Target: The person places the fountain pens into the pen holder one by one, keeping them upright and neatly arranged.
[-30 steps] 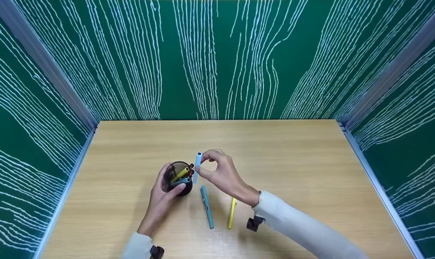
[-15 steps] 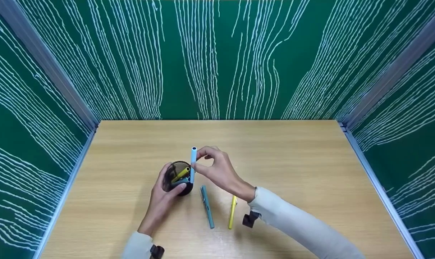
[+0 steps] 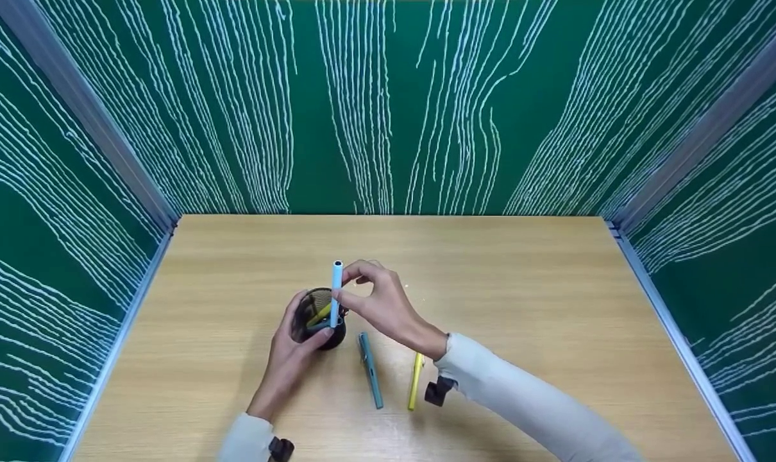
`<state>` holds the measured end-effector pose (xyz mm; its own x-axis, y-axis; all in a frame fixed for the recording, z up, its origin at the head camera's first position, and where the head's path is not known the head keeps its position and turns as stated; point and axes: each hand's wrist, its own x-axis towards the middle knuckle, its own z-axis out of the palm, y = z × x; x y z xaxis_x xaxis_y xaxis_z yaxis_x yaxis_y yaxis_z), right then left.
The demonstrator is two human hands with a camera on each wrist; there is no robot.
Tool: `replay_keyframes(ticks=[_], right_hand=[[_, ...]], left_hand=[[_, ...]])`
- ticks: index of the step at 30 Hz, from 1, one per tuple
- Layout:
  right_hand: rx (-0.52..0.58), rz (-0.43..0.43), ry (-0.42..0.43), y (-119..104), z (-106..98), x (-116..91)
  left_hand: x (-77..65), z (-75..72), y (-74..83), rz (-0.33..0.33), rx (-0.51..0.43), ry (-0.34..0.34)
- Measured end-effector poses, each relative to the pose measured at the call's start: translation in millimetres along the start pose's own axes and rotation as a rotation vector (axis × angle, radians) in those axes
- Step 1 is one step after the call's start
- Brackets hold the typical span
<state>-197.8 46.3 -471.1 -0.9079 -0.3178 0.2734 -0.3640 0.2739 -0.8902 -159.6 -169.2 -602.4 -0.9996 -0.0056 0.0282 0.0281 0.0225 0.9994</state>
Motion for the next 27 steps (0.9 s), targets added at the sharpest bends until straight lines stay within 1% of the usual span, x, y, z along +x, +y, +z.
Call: replay_keyframes(ticks=[6, 11, 21, 27], right_hand=[[-0.013, -0.009, 0.011, 1.3, 3.9, 3.9], [-0.02, -0.006, 0.011, 7.0, 4.8, 5.7], [-0.036, 0.001, -0.013, 25.0, 3.1, 1.3], [-0.06, 0.027, -0.025, 32.7, 3.9, -1.4]], left_hand=[[2.8, 0.2, -1.5, 0.013, -0.003, 0.007], [4.0, 0.2, -2.2, 0.028, 0.006, 0.011], [3.8, -0.2, -2.1, 0.023, 0.009, 0.008], [3.3, -0.2, -3.6, 0.027, 0.002, 0.004]])
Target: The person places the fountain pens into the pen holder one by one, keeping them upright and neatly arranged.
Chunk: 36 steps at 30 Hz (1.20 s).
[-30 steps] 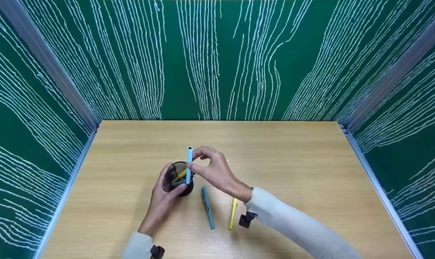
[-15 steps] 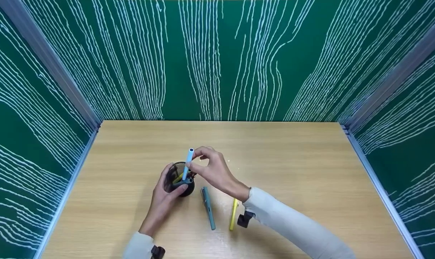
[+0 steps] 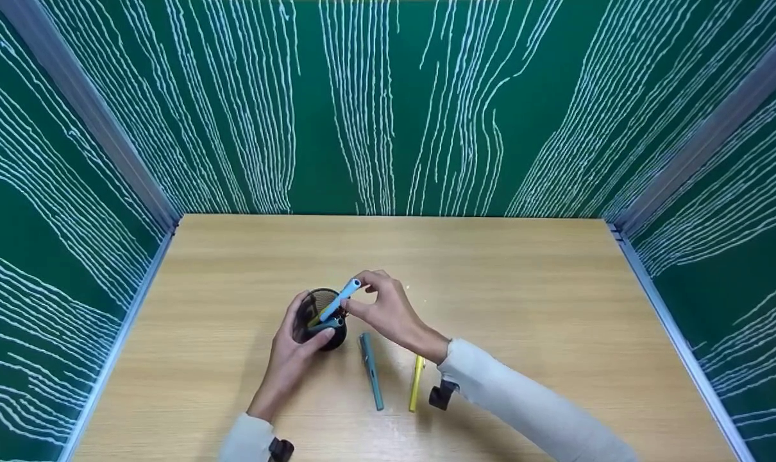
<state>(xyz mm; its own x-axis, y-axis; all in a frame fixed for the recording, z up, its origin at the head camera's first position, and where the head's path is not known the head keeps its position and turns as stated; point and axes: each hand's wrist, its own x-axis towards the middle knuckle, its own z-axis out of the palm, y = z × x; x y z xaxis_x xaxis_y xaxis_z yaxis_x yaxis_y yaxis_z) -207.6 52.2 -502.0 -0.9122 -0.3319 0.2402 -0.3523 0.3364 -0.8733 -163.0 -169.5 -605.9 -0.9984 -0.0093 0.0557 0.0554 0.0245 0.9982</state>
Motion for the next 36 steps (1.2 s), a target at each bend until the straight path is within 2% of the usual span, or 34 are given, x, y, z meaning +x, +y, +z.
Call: replay_keyframes(ticks=[20, 29, 36], right_hand=[[-0.041, 0.008, -0.029, 13.0, 9.2, -9.6], [-0.033, 0.006, -0.019, 16.6, 5.6, -14.9], [-0.036, -0.019, -0.006, 23.7, -0.1, -18.5]], left_hand=[[-0.2, 0.3, 1.6, 0.015, 0.009, -0.007], [-1.3, 0.1, 2.2, 0.01, 0.028, -0.005], [-0.5, 0.0, 0.8, 0.009, -0.005, 0.004]])
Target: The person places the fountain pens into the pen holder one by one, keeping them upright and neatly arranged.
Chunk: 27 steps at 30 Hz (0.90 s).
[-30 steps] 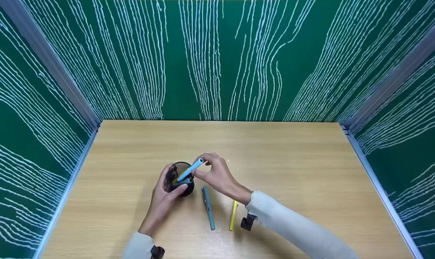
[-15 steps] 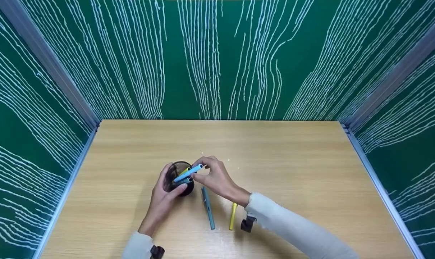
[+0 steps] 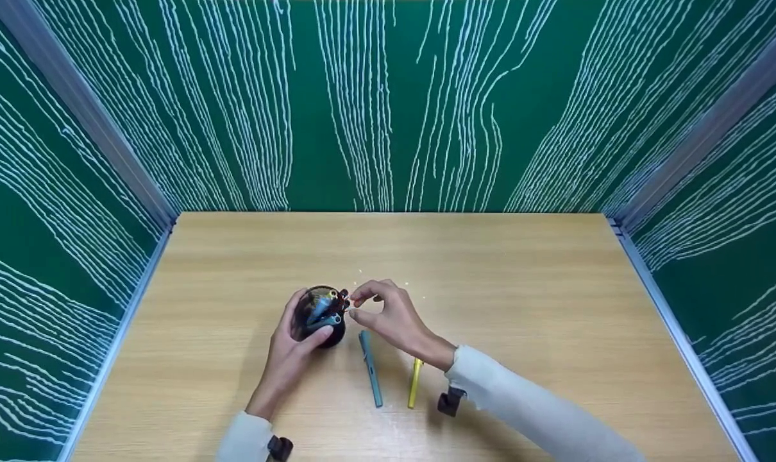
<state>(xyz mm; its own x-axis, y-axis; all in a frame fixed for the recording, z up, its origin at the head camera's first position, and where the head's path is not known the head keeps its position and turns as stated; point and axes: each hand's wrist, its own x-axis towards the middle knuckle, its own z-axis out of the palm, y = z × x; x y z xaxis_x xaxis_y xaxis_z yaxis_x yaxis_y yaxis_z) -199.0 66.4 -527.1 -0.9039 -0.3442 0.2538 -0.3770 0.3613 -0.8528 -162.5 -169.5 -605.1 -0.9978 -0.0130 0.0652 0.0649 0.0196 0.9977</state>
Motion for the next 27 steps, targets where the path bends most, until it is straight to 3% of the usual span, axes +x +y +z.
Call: replay_keyframes(ticks=[14, 27], right_hand=[[-0.013, 0.043, 0.056, 27.7, -19.1, -17.9], [0.016, 0.16, 0.079, 53.2, -35.5, -44.2]], left_hand=[[-1.1, 0.6, 1.9, -0.042, -0.014, -0.01], [-1.7, -0.4, 1.2, -0.035, -0.008, -0.01]])
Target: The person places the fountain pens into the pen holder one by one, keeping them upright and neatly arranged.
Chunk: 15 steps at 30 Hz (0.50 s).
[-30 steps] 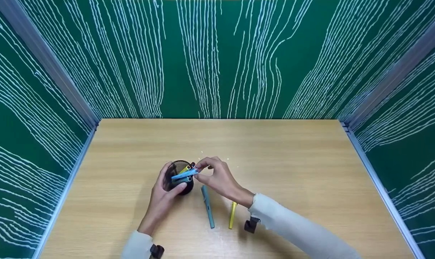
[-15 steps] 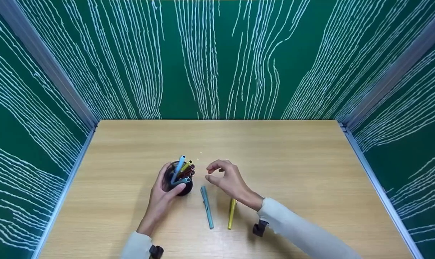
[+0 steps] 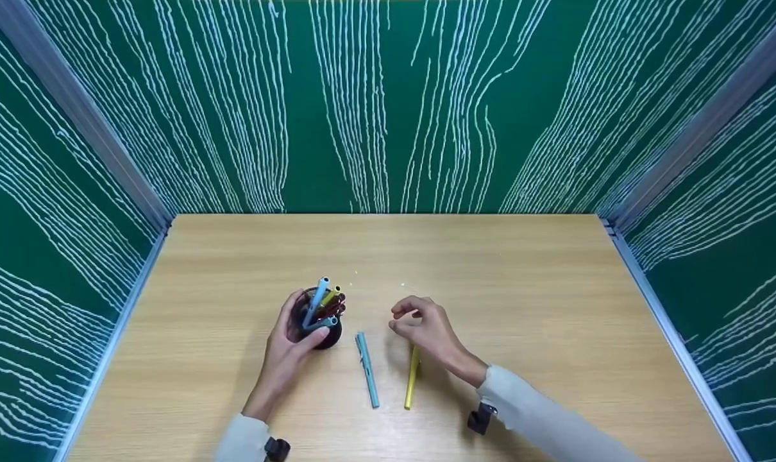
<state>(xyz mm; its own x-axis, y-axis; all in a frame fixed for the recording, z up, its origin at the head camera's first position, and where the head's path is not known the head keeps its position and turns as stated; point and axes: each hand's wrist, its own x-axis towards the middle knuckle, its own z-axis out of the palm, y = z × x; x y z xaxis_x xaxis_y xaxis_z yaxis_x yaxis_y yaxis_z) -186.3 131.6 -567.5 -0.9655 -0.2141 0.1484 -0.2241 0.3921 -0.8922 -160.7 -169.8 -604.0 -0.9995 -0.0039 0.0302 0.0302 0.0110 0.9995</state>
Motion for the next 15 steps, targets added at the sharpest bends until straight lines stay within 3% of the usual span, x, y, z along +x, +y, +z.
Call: replay_keyframes(ticks=[9, 15], right_hand=[[0.074, 0.075, 0.019, 17.7, -7.7, -13.8], [0.034, 0.086, 0.018, 28.2, -12.0, -22.5]], left_hand=[[-0.3, 0.5, -0.5, 0.037, -0.076, -0.027], [-1.0, 1.0, 0.3, 0.023, -0.069, -0.016]])
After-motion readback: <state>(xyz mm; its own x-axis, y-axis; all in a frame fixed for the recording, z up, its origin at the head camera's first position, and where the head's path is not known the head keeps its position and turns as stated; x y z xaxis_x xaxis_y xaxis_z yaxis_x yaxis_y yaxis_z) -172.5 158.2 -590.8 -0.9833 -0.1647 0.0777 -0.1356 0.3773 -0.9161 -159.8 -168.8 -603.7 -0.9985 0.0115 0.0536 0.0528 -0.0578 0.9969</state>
